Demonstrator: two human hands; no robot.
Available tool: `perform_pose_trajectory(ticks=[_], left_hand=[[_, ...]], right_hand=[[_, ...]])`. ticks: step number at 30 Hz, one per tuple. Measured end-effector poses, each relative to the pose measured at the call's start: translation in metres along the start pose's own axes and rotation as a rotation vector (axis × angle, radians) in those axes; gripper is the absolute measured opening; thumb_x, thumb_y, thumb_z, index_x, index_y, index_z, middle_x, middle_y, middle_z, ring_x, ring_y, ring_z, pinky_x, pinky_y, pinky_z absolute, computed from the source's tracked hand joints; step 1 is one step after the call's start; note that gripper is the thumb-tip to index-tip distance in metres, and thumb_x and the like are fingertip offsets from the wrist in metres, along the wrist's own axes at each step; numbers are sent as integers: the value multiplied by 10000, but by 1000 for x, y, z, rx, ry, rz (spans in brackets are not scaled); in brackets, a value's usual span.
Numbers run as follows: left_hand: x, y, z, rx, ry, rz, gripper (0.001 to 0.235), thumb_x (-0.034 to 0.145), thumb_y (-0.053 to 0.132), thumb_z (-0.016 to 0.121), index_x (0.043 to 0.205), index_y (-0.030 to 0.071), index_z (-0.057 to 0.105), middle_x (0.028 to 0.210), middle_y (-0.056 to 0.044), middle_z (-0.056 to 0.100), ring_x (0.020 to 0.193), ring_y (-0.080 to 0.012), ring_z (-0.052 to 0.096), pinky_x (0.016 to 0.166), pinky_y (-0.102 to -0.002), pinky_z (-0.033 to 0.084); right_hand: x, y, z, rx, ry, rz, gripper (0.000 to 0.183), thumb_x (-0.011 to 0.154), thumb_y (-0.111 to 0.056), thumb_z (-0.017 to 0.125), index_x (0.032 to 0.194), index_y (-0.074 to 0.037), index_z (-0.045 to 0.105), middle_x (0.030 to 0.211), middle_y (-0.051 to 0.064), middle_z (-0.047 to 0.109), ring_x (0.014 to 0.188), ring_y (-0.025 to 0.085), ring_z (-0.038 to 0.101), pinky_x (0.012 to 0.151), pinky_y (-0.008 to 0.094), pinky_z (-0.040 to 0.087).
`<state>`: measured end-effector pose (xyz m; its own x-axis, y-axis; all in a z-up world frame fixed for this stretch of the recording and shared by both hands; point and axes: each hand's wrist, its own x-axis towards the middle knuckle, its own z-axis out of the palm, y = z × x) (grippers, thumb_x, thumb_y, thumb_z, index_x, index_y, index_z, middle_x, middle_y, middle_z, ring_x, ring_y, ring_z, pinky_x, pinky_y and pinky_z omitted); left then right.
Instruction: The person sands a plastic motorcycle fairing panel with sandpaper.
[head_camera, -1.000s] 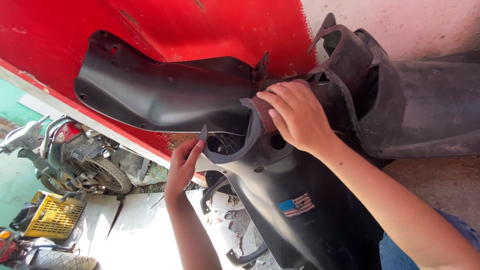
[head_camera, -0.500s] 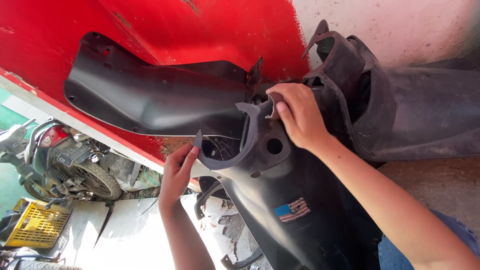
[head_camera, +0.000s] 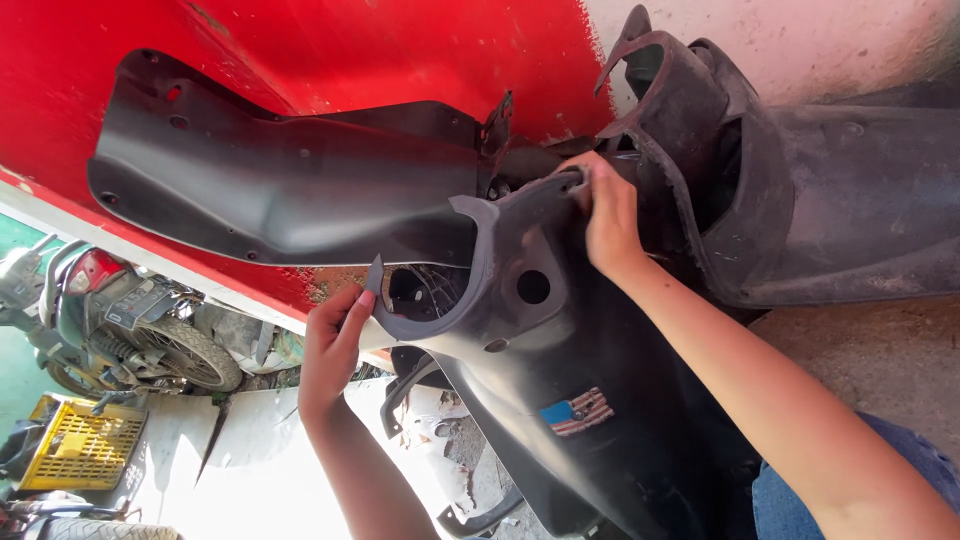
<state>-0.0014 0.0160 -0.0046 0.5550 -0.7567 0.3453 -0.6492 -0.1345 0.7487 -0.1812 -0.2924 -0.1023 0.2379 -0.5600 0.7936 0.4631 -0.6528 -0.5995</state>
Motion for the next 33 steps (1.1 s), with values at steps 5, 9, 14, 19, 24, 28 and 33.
perform_pose_trajectory(ticks=[5,9,14,19,24,28,33], left_hand=[[2,9,-1,-26,10,7,267,1047,199,578,927,-27,653,759,40,557,716,-45,419,628,-236,329],[2,-2,-6,-29,11,-4,258,1041,196,572,940,-25,658,769,42,580,723,-45,438,643,-228,345],[3,-31,-15,-21,29,-5,292,1077,195,596,897,-32,629,765,28,535,742,-63,412,658,-236,327],[6,-14,-10,-38,44,16,267,1052,203,592,913,-20,642,786,42,575,762,-45,451,688,-226,353],[5,-16,-9,-53,53,-29,276,1048,210,595,913,-23,659,771,39,581,745,-46,446,675,-231,343],[4,-15,-10,-25,67,-5,286,1049,204,600,877,-21,638,757,42,549,733,-49,426,656,-236,320],[2,-4,-4,-13,69,-17,295,1046,205,596,847,-12,611,735,47,528,713,-51,407,641,-241,314]], right_hand=[[-2,25,9,258,78,338,661,1153,-382,206,904,-22,701,729,-23,570,716,104,484,704,307,388],[6,-6,11,235,54,292,605,1149,-338,260,935,-4,717,724,9,519,705,123,447,676,308,359],[-16,47,17,260,140,327,524,1151,-289,284,957,-3,678,817,8,644,765,94,548,740,271,443],[4,-22,25,277,162,238,531,1158,-281,268,981,-5,686,836,24,631,754,100,533,722,275,427],[-17,27,25,215,207,223,521,1165,-291,275,1033,0,686,818,16,569,750,98,494,709,281,415],[-19,48,25,263,226,378,506,1151,-298,315,977,1,684,782,-18,604,734,81,515,695,269,422],[-4,17,18,289,176,401,503,1144,-303,356,943,-1,704,713,-7,518,686,100,440,649,288,363]])
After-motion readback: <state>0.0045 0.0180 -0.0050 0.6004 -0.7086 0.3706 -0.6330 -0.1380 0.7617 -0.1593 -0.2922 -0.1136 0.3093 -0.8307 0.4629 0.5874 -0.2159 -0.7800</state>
